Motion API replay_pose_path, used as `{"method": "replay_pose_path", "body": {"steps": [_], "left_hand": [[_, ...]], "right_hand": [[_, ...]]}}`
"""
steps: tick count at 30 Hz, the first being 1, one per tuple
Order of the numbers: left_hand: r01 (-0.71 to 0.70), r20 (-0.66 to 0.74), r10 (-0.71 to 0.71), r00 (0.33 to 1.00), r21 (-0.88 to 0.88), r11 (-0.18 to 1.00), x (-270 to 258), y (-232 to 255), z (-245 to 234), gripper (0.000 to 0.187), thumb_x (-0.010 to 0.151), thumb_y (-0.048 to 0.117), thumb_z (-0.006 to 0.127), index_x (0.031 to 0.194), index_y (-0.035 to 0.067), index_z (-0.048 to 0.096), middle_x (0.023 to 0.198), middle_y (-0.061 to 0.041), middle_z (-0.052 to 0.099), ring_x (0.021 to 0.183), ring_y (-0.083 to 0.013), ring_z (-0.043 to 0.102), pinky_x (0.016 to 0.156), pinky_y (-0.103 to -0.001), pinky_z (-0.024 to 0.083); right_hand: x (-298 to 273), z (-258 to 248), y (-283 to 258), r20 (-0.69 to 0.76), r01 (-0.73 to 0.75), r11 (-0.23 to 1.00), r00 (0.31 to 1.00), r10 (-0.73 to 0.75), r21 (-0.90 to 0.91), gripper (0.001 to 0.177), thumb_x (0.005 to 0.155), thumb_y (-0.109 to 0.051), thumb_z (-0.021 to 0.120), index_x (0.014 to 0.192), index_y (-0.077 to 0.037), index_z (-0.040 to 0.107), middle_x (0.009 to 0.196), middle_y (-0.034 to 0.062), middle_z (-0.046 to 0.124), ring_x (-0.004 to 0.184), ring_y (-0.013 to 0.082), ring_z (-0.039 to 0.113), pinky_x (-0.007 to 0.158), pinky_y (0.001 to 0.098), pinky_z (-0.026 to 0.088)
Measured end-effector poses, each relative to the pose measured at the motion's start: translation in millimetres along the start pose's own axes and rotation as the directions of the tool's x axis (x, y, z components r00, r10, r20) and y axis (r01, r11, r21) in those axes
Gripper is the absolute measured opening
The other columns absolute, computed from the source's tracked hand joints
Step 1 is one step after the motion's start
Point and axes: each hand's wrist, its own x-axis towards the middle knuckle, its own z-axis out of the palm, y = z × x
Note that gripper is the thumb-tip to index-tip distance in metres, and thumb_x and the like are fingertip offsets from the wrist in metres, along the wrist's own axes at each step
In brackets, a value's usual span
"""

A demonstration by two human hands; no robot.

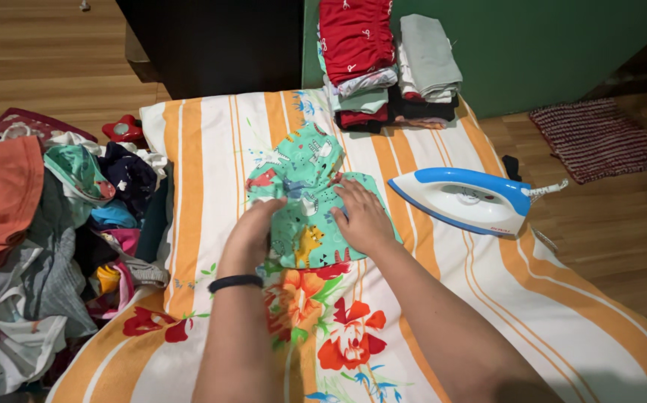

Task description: The person irons a small green patterned garment on a floral-patterned ironing board cover. They smooth the fabric, use a blue and white iron to press it, and then fold the garment into a neat stack.

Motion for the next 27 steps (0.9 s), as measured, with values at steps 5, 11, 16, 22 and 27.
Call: {"method": "replay_pose_path", "body": {"steps": [5, 11, 16, 22, 27], "left_hand": [[0.152, 0.138, -0.145, 0.98, -0.038, 0.988, -13, 6, -2, 0.031, 0.093, 0.03, 0.059, 0.11, 0.005, 0.066, 0.1, -0.008, 0.074, 0.092, -0.0232, 0.068, 0.075, -0.047, 0.057], [-0.056, -0.318, 0.314, 0.895, 0.617, 0.785, 1, -19, -25, 0.024, 0.091, 0.019, 0.071, 0.109, 0.003, 0.076, 0.098, -0.024, 0.074, 0.084, -0.0337, 0.071, 0.079, -0.045, 0.054], [-0.069, -0.221, 0.831, 0.511, 0.953, 0.296, -23, -16, 4, 0.036, 0.065, 0.011, 0.075, 0.1, 0.001, 0.074, 0.106, -0.024, 0.066, 0.093, -0.0411, 0.063, 0.075, -0.051, 0.05], [-0.521, 0.17, 0.817, 0.552, 0.835, 0.178, -10, -49, 61, 0.014, 0.095, 0.005, 0.057, 0.105, 0.005, 0.067, 0.112, -0.018, 0.064, 0.102, -0.0372, 0.064, 0.087, -0.047, 0.051], [-0.401, 0.272, 0.799, 0.537, 0.915, -0.042, -17, -77, 79, 0.036, 0.095, 0.02, 0.055, 0.125, 0.002, 0.063, 0.136, -0.014, 0.061, 0.126, -0.0364, 0.057, 0.112, -0.048, 0.044]], "right_hand": [[0, 0, -1, 0.021, -0.029, 1.0, 0.999, 0.028, 0.006, 0.046, 0.096, -0.035, 0.06, 0.136, -0.012, 0.058, 0.155, 0.0106, 0.048, 0.147, 0.029, 0.038, 0.12, 0.0471, 0.027], [1, 2, 2, 0.054, -0.061, 0.997, 0.996, 0.064, -0.053, 0.061, 0.096, -0.043, 0.058, 0.147, -0.01, 0.05, 0.159, 0.011, 0.042, 0.15, 0.0285, 0.033, 0.122, 0.0467, 0.024], [5, -3, -3, 0.12, -0.088, 0.991, 0.988, 0.101, -0.105, 0.074, 0.093, -0.05, 0.058, 0.152, -0.008, 0.043, 0.162, 0.0119, 0.036, 0.152, 0.0275, 0.026, 0.122, 0.0461, 0.02], [4, -2, -4, 0.107, -0.055, 0.99, 0.992, 0.069, -0.132, 0.068, 0.093, -0.042, 0.06, 0.15, -0.009, 0.045, 0.161, 0.013, 0.036, 0.151, 0.0297, 0.027, 0.121, 0.0475, 0.021], [13, 9, 15, 0.177, 0.225, 0.97, 0.962, -0.207, -0.088, 0.052, 0.098, -0.027, 0.049, 0.149, -0.017, 0.052, 0.164, 0.0028, 0.046, 0.158, 0.0212, 0.036, 0.133, 0.0417, 0.028]]}}
